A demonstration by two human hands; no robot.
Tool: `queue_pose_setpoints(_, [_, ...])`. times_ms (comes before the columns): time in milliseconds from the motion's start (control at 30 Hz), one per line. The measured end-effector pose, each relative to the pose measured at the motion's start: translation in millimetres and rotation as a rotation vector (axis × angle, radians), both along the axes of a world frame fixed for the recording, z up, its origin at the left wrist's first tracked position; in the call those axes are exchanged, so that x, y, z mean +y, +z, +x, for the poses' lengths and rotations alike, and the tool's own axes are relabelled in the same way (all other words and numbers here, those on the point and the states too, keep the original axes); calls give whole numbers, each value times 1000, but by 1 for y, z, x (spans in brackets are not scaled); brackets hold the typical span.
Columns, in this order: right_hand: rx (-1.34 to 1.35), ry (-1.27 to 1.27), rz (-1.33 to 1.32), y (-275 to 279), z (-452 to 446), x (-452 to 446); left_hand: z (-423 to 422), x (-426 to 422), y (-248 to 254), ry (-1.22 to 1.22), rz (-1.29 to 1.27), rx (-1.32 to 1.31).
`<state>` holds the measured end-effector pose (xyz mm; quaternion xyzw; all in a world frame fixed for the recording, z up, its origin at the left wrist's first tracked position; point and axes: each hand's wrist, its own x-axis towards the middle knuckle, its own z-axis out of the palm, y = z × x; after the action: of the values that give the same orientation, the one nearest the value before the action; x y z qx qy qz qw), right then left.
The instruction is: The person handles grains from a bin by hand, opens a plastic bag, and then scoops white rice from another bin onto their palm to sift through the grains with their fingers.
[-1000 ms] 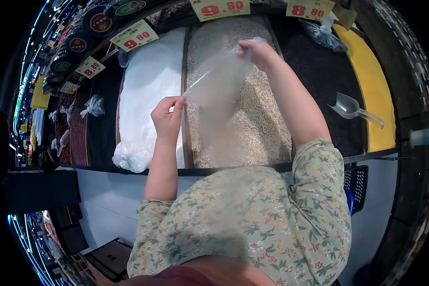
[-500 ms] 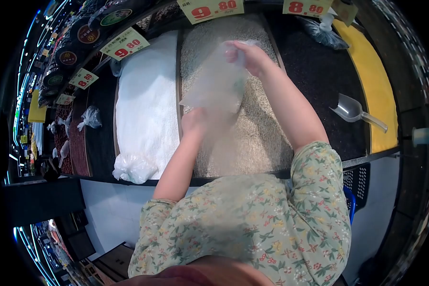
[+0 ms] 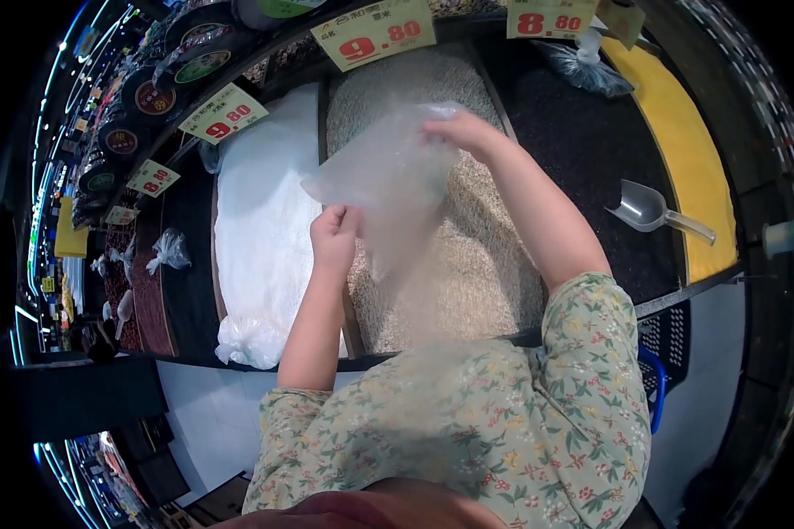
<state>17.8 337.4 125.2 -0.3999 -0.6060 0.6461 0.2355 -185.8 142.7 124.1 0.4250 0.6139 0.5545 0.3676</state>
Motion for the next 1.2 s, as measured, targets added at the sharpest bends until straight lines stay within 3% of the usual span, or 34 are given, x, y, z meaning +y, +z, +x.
queue_pose_setpoints(100, [-49, -38, 80, -8, -8, 6, 3, 5, 45, -39, 89, -36])
queue_pose_setpoints(300, [60, -79, -21, -15, -21, 16, -7, 22, 79, -90, 134, -241])
queue_pose_setpoints(633, [10, -98, -77, -26, -30, 17, 2, 44, 122, -127, 192, -583])
queue_pose_setpoints(967, [4, -14, -161, -2, -27, 1, -13, 51, 150, -132, 260, -681])
queue_pose_setpoints(1200, [271, 16, -206, 16, -31, -22, -16, 43, 175, -148, 324, -725])
